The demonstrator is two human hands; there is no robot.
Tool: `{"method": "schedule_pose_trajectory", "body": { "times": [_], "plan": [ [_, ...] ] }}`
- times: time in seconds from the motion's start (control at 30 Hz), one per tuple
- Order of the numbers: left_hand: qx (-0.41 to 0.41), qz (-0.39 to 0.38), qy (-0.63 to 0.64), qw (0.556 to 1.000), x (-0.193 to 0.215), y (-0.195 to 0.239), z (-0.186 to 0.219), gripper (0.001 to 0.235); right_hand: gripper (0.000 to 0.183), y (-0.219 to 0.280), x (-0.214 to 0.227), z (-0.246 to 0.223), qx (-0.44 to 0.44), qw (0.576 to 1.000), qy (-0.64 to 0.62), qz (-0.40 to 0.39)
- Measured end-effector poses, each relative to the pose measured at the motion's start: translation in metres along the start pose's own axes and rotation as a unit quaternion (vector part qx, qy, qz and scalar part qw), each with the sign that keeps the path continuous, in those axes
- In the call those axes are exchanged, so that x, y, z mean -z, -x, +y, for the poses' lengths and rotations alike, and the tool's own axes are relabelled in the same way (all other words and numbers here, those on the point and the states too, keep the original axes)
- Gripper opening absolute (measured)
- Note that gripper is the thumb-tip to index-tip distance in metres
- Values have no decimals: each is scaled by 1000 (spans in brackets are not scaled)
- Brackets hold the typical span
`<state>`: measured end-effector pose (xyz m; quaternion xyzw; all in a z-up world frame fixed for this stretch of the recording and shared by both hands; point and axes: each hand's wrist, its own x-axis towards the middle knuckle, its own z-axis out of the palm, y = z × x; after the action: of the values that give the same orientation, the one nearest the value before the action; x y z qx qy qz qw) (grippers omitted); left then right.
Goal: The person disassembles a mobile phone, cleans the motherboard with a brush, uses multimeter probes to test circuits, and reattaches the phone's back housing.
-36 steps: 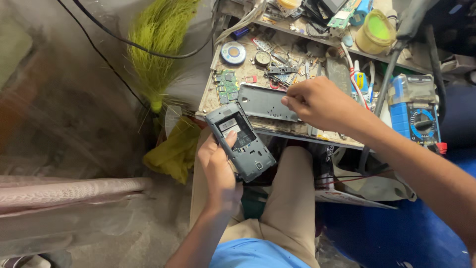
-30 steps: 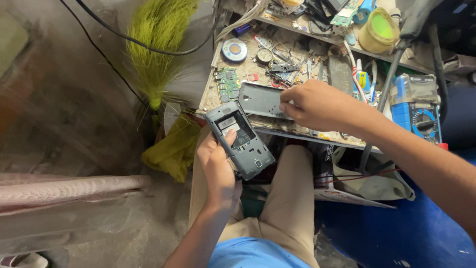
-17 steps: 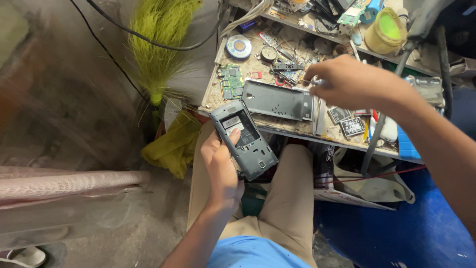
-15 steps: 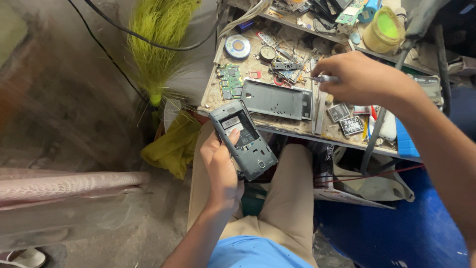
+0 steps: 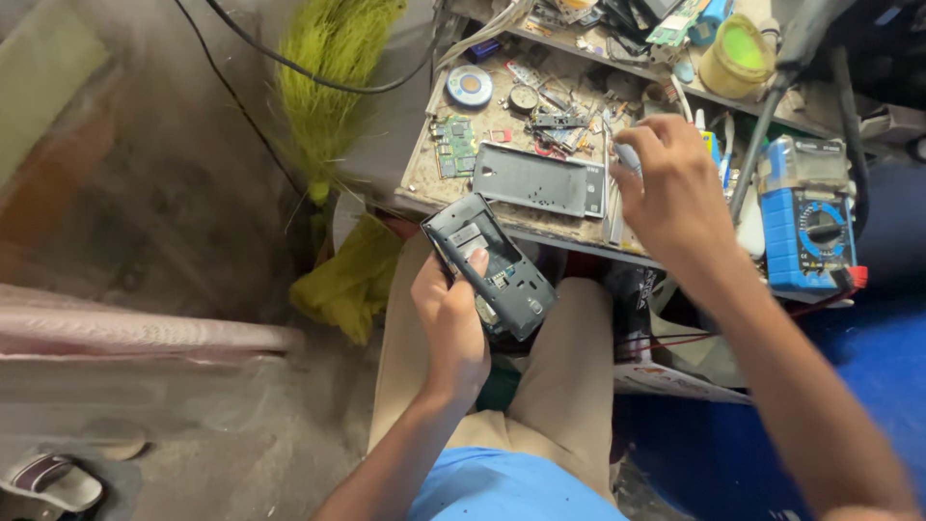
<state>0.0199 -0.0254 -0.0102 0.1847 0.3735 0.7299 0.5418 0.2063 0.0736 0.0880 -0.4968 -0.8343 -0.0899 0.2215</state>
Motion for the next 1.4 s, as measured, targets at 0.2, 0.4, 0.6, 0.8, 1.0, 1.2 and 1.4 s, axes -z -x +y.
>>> {"method": "schedule_pose_trajectory", "body": {
  "times": [0.2,0.4,0.6,0.8,1.0,1.2,1.4],
  "plan": [
    [-1,-19,-6,1000,-2,17,-2,17,73,60,31,-97,-40,962,-244,-120],
    [-18,-27,-19,999,-3,30,-7,17,51,84,46,-98,-81,945,-298,-103],
    [-3,-32,55,998,-2,38,-7,21,29,97,40,-38,-311,767,-560,-39],
    [21,-30,24,999,1,42,-9,25,29,68,7,31,-311,847,-427,62],
    [82,-45,22,995,9,42,-12,28,47,3,-15,89,-222,912,-344,-34],
    [84,-33,42,995,16,38,-6,30,42,-66,-43,132,-163,904,-377,-118],
    [82,-20,41,996,27,33,-1,32,27,-82,-68,138,-203,848,-485,-67]
  ]
}}
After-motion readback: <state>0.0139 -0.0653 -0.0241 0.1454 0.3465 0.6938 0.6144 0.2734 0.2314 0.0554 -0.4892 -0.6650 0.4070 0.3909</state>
